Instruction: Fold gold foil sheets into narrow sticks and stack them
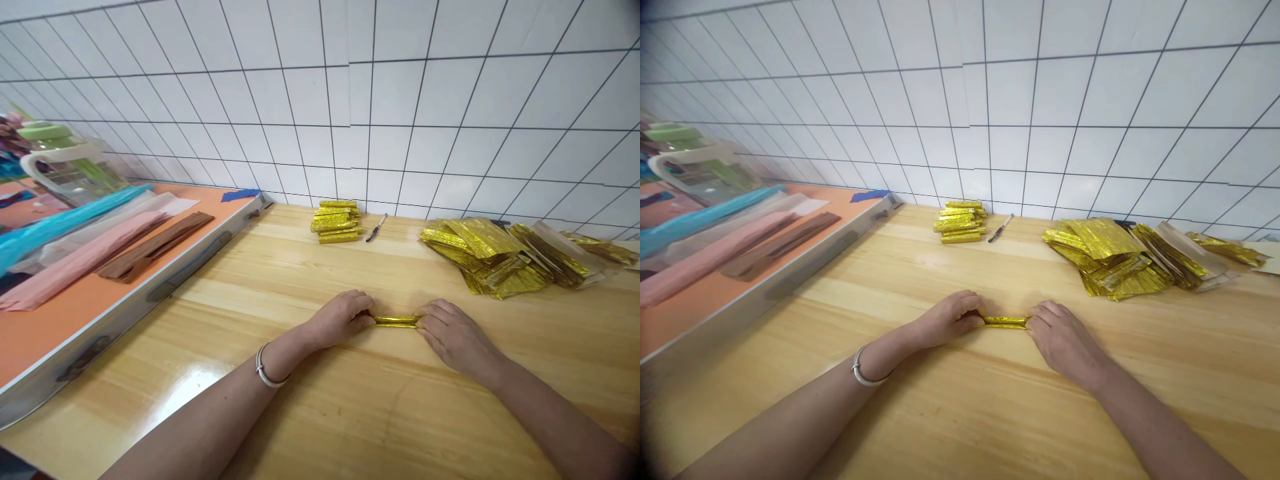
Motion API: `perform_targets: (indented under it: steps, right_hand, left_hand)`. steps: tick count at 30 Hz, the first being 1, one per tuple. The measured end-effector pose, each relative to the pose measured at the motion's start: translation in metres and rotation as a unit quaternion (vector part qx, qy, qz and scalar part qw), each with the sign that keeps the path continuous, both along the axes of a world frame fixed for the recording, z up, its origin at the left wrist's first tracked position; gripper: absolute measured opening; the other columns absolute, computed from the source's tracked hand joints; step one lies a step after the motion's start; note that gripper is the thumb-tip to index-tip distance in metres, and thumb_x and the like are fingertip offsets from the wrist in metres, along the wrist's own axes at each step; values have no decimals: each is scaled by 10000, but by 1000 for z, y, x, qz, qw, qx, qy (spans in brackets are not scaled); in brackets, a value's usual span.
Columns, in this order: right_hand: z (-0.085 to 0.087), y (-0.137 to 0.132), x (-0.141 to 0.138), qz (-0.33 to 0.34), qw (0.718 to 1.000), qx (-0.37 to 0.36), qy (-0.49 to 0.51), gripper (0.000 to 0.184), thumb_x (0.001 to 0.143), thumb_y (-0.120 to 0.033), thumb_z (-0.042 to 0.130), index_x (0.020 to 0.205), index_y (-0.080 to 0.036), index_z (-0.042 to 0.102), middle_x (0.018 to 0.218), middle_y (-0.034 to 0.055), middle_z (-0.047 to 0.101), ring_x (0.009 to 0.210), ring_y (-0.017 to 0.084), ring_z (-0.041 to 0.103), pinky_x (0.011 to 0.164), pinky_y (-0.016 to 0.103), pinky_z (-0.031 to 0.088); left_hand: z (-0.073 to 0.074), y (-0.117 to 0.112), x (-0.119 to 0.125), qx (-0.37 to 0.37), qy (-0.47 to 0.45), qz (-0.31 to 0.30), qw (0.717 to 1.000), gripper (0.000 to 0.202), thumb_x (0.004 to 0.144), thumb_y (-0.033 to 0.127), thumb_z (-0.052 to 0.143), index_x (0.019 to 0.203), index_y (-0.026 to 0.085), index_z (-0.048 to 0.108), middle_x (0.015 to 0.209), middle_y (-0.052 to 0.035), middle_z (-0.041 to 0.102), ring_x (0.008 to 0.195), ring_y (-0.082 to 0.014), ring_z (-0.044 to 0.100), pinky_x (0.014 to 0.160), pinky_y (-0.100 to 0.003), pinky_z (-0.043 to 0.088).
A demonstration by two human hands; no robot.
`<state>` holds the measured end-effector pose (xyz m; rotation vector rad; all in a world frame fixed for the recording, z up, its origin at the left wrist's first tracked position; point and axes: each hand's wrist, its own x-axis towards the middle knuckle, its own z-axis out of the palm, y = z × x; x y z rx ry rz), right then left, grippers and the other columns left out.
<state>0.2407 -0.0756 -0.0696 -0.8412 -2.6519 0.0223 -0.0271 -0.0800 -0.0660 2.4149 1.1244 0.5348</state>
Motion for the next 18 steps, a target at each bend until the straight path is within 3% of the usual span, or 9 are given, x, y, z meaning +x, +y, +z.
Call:
perform_targets:
  steps: [4, 12, 14, 18]
  right_hand:
    - [2, -1, 0, -10, 1000, 9, -6, 204, 882, -162, 437, 923, -201, 633, 1074, 84, 611, 1049, 222, 492, 909, 416, 435]
    - [3, -5, 1, 16, 1000, -21, -7, 153, 874, -228, 491, 904, -193, 637, 956, 79, 619, 966, 209, 507, 862, 378, 444]
    - [0, -4, 1, 7, 999, -36, 17, 158, 883, -236, 477, 904, -195, 629, 926, 74, 618, 909, 197, 520, 811, 359, 458]
    - [-6, -6, -3, -21, 999, -27, 40, 168, 897, -221, 450, 929, -191, 612, 876, 74, 614, 847, 189, 532, 769, 350, 457]
  left_hand:
    - [-2, -1, 4, 32, 37, 56, 997, 121, 883, 217, 460, 872, 180, 575, 866, -42, 564, 854, -157, 521, 770, -254, 421]
    - [-7, 0, 17, 85, 101, 154, 979, 130, 896, 254, 436, 902, 198, 553, 904, -38, 543, 841, -161, 514, 722, -256, 435]
    - [-5, -4, 19, 118, 121, 139, 976, 131, 905, 234, 417, 913, 197, 542, 951, -43, 536, 873, -167, 501, 748, -264, 433]
    - [2, -11, 20, 164, 185, 34, 968, 156, 909, 184, 392, 927, 192, 547, 974, -50, 544, 891, -182, 483, 791, -291, 430]
